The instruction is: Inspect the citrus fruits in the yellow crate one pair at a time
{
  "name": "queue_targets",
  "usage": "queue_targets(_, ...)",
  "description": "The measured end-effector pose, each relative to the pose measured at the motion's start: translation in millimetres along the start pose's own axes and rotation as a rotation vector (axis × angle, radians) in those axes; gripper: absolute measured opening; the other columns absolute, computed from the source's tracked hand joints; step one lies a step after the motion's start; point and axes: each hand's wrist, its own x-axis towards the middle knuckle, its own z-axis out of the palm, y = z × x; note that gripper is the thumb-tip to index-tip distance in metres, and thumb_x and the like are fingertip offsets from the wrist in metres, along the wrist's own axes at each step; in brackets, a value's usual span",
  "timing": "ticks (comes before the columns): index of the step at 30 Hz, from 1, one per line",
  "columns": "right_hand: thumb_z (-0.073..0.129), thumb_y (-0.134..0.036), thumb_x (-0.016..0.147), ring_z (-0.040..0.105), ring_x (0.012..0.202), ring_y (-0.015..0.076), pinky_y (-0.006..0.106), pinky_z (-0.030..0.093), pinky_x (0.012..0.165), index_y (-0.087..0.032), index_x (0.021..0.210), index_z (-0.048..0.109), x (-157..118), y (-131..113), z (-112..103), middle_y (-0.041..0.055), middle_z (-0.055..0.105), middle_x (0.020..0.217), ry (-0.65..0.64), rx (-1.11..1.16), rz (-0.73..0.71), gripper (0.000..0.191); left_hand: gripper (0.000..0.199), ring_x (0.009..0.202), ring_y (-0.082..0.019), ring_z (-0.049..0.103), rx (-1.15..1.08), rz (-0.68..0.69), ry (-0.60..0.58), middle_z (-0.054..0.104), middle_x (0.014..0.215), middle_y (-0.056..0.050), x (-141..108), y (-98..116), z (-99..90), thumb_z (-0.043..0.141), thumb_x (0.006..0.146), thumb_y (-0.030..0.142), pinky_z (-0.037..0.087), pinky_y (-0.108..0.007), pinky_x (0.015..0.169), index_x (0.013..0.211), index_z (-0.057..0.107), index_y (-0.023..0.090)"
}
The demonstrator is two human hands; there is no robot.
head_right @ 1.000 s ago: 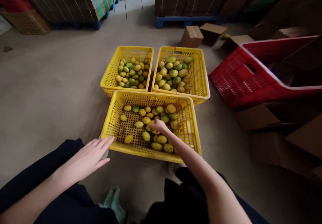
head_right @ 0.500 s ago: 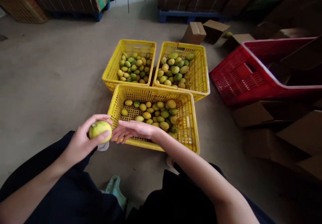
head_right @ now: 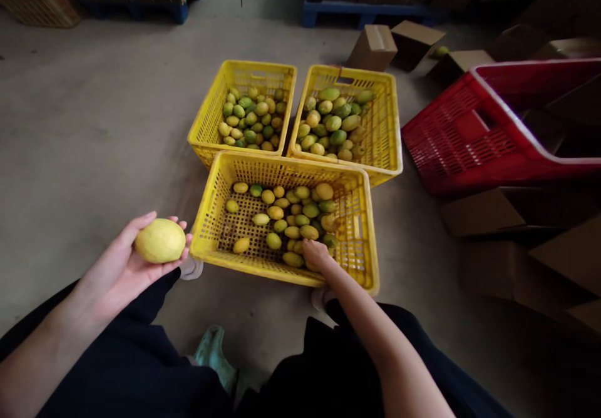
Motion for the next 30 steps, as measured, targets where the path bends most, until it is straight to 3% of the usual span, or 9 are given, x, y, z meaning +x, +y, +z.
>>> queue_targets(2,0.058,-0.002,0.079,0.064,0.091,0.0224,0.026,0.051,0.071,-0.022,0.061,0.054,4,3,3,0.0071,0.058,0.062,0.027,-0.059,-0.022,0.027,0.016,0.081,-0.020,0.068,0.011,-0.011,0.009,0.067,0.095,-0.009,0,-1,0.7,0.059,0.083,0.027,0.061,-0.032,0.065,0.088,0.065,0.013)
queue_targets(6,0.061,-0.020,0.087,0.064,0.085,0.0166,0.028,0.053,0.072,-0.017,0.080,0.063,12,1,3,0.0063,0.066,0.086,0.051,-0.171,-0.081,0.008,0.016,0.082,-0.020,0.068,0.019,-0.014,0.019,0.067,0.097,-0.010,1,-2,1.8,0.059,0.083,0.027,0.061,-0.033,0.066,0.090,0.065,0.014)
queue_targets(8,0.067,-0.014,0.080,0.064,0.087,0.0175,0.026,0.053,0.074,-0.018,0.069,0.060,14,1,3,0.0050,0.065,0.077,0.059,-0.217,-0.116,0.013,0.016,0.082,-0.021,0.069,0.017,-0.016,0.019,0.068,0.097,-0.010,2,-2,2.1,0.059,0.083,0.027,0.061,-0.034,0.067,0.091,0.065,0.014)
queue_targets(10,0.068,-0.001,0.069,0.065,0.092,0.0215,0.025,0.053,0.075,-0.022,0.053,0.050,14,1,3,0.0048,0.059,0.060,0.070,-0.263,-0.145,0.032,0.015,0.083,-0.021,0.069,0.014,-0.018,0.021,0.067,0.098,-0.010,2,-3,2.0,0.060,0.082,0.026,0.061,-0.034,0.067,0.091,0.065,0.014)
queue_targets(12,0.067,0.003,0.063,0.065,0.094,0.0237,0.027,0.054,0.077,-0.024,0.049,0.044,15,2,3,0.0033,0.054,0.054,0.083,-0.311,-0.166,0.038,0.015,0.083,-0.021,0.069,0.018,-0.019,0.016,0.067,0.098,-0.010,2,-3,1.4,0.060,0.082,0.025,0.061,-0.034,0.067,0.090,0.064,0.014)
queue_targets(19,0.073,-0.015,0.058,0.063,0.097,0.0276,0.029,0.051,0.073,-0.025,0.049,0.041,7,-9,0,0.0054,0.059,0.058,0.145,-0.492,-0.244,0.035,0.016,0.083,-0.021,0.068,0.016,-0.030,-0.013,0.067,0.097,-0.010,5,-2,-3.0,0.061,0.082,0.026,0.061,-0.034,0.067,0.091,0.064,0.014)
queue_targets(22,0.076,-0.026,0.056,0.062,0.097,0.0296,0.028,0.047,0.069,-0.024,0.049,0.044,-8,-35,-6,0.0064,0.061,0.063,0.184,-0.583,-0.293,0.033,0.015,0.081,-0.019,0.068,0.016,-0.026,-0.069,0.066,0.094,-0.009,3,0,-4.1,0.060,0.082,0.025,0.060,-0.032,0.066,0.090,0.063,0.013)
queue_targets(25,0.079,-0.036,0.052,0.061,0.086,0.0259,0.026,0.042,0.064,-0.022,0.053,0.051,-32,-76,-11,0.0033,0.059,0.063,0.233,-0.643,-0.372,0.031,0.012,0.076,-0.017,0.067,0.033,-0.011,-0.127,0.066,0.089,-0.008,0,-1,-4.6,0.057,0.083,0.024,0.059,-0.031,0.065,0.089,0.061,0.014)
queue_targets(30,0.075,-0.047,0.059,0.051,0.060,0.0137,0.024,0.035,0.056,-0.016,0.060,0.061,-101,-149,-4,-0.0028,0.053,0.055,0.218,-0.545,-0.660,0.034,0.018,0.073,-0.017,0.066,0.010,-0.059,-0.265,0.066,0.085,-0.006,5,-7,-6.3,0.057,0.084,0.031,0.057,-0.030,0.066,0.093,0.057,0.015)
